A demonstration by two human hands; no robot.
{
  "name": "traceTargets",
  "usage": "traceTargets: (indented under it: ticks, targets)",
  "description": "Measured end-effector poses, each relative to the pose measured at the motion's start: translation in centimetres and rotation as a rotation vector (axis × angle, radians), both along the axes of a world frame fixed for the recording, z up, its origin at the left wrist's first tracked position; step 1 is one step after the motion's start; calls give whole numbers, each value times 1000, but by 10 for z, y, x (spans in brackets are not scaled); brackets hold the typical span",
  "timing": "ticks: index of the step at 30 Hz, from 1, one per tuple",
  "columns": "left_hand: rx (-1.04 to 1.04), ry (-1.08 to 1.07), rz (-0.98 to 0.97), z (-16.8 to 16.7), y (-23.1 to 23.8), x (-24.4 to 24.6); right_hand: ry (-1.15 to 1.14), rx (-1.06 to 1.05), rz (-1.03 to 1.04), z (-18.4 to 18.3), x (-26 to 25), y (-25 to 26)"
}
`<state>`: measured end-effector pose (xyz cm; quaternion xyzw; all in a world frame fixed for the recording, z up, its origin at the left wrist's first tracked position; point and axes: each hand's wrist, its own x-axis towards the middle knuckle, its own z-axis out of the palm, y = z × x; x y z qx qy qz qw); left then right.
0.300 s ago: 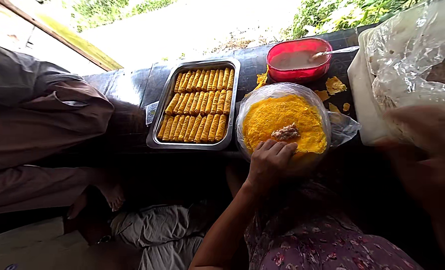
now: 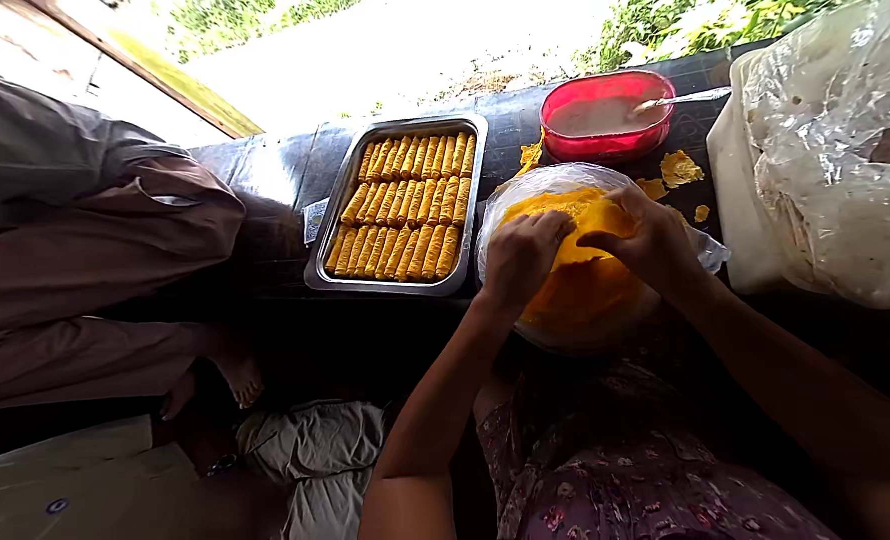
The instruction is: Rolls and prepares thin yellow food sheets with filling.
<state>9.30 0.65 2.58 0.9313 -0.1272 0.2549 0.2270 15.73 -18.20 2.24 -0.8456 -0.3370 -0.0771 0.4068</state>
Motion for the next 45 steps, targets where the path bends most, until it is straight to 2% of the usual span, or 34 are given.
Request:
traceTargets:
  ticks: [4, 8, 13, 18, 23, 27, 30, 37, 41, 45]
  targets:
    - [4, 137, -70, -2, 18, 36, 133, -86, -20, -2, 28, 16]
    - [29, 285, -160, -6, 27, 44, 71, -150, -1, -11, 33, 17]
    - [107, 264, -135, -17, 24, 25, -67, -145, 75, -21, 22, 5]
    - [58, 319, -96, -13, 17, 10, -98, -178, 135, -10, 13, -7]
    - [23, 122, -40, 7, 12, -1, -234, -142, 181, 2, -4, 1]
    - [60, 283, -3, 19, -2, -24, -240, -195, 284, -6, -14, 6]
    - [51, 320, 14, 9, -7, -33, -275, -206, 298, -12, -18, 7]
    - [49, 205, 89, -12, -19, -46, -400, -214, 321, -24, -28, 1]
    - [81, 170, 81, -15, -21, -46, -401, -212, 334, -26, -26, -1]
    - [74, 171, 28, -10, -15, -45, -380, -121, 297, -29, -20, -15]
